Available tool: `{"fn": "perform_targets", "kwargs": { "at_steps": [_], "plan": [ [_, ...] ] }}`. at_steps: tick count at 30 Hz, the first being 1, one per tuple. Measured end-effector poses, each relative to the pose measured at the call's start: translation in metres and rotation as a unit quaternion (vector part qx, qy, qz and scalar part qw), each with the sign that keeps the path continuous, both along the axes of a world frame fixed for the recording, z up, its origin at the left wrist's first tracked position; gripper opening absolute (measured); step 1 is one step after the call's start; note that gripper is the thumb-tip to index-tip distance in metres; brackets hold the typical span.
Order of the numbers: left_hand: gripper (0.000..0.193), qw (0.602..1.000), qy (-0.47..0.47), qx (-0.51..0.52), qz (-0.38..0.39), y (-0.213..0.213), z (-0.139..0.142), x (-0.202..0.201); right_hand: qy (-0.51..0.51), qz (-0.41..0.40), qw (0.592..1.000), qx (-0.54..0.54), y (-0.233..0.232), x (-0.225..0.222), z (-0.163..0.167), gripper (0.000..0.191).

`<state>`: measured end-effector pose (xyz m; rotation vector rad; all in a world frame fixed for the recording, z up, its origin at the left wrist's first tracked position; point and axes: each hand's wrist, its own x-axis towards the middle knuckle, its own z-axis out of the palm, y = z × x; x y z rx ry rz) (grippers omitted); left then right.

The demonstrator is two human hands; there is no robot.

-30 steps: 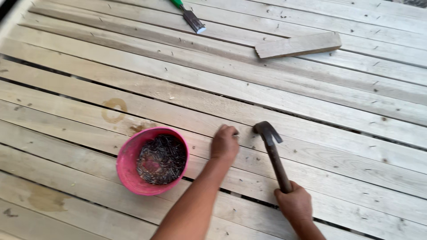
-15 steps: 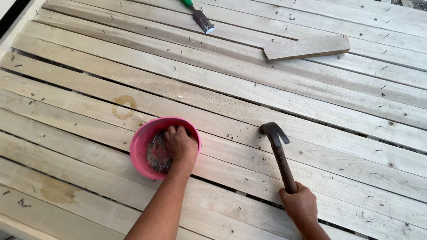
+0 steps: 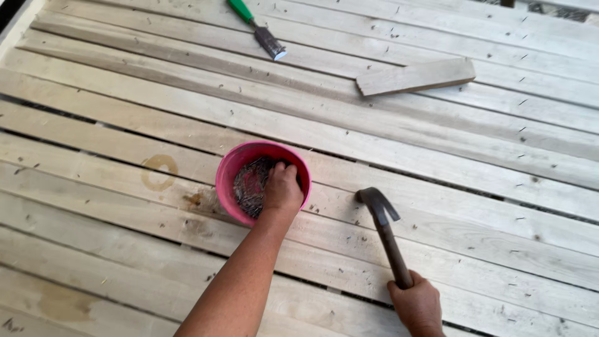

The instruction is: The person repeatedly picks nails from a pink container and hammers them into wooden planks. They use a claw hammer to drive the nails into the wood, occasionally adjusting the position of a small wooden block.

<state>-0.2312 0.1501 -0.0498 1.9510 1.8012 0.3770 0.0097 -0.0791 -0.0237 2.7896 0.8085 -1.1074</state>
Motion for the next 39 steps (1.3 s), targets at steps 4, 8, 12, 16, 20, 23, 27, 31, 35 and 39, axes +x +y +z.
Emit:
{"fn": "perform_targets", "kwargs": {
  "at_steps": [4,8,12,16,20,23,27,31,35,39],
  "plan": [
    [0.021,0.999,-0.016,-0.023,-0.017,0.005,0.002,-0.006,0.008,-0.001,1.000,-0.007,-0.002,0.004,-0.007,0.042],
    [0.025,0.997,-0.054,-0.058,-0.023,0.015,0.001,-0.013,-0.010,0.001,0.999,-0.038,-0.004,0.008,-0.017,0.042],
    [0.024,0.994,-0.047,-0.097,-0.016,0.019,-0.001,-0.014,-0.006,-0.003,1.000,-0.027,-0.006,0.010,-0.026,0.042],
    [0.023,0.988,-0.115,-0.101,0.001,0.019,0.000,-0.020,-0.005,0.015,0.999,-0.041,-0.009,0.013,-0.031,0.041],
    [0.018,0.967,-0.209,-0.119,0.079,0.015,0.003,-0.035,0.007,0.011,1.000,-0.015,-0.012,0.015,-0.033,0.041],
    [0.013,0.956,-0.265,-0.094,0.081,0.015,0.002,-0.040,0.003,0.032,0.999,-0.010,-0.009,0.016,-0.034,0.042],
    [0.013,0.893,-0.392,-0.187,0.114,0.014,-0.003,-0.037,0.003,0.012,1.000,-0.024,-0.006,0.013,-0.032,0.042],
    [0.021,0.880,-0.419,-0.170,0.144,0.012,-0.011,-0.035,0.018,0.018,0.999,-0.036,-0.004,0.012,-0.031,0.039],
    [0.010,0.863,-0.452,-0.180,0.139,0.010,-0.016,-0.038,0.020,0.017,0.999,-0.029,-0.007,0.016,-0.039,0.043],
    [0.022,0.911,-0.383,-0.082,0.128,0.005,-0.002,-0.037,0.036,0.010,0.999,0.001,-0.011,0.022,-0.051,0.049]
  ]
}}
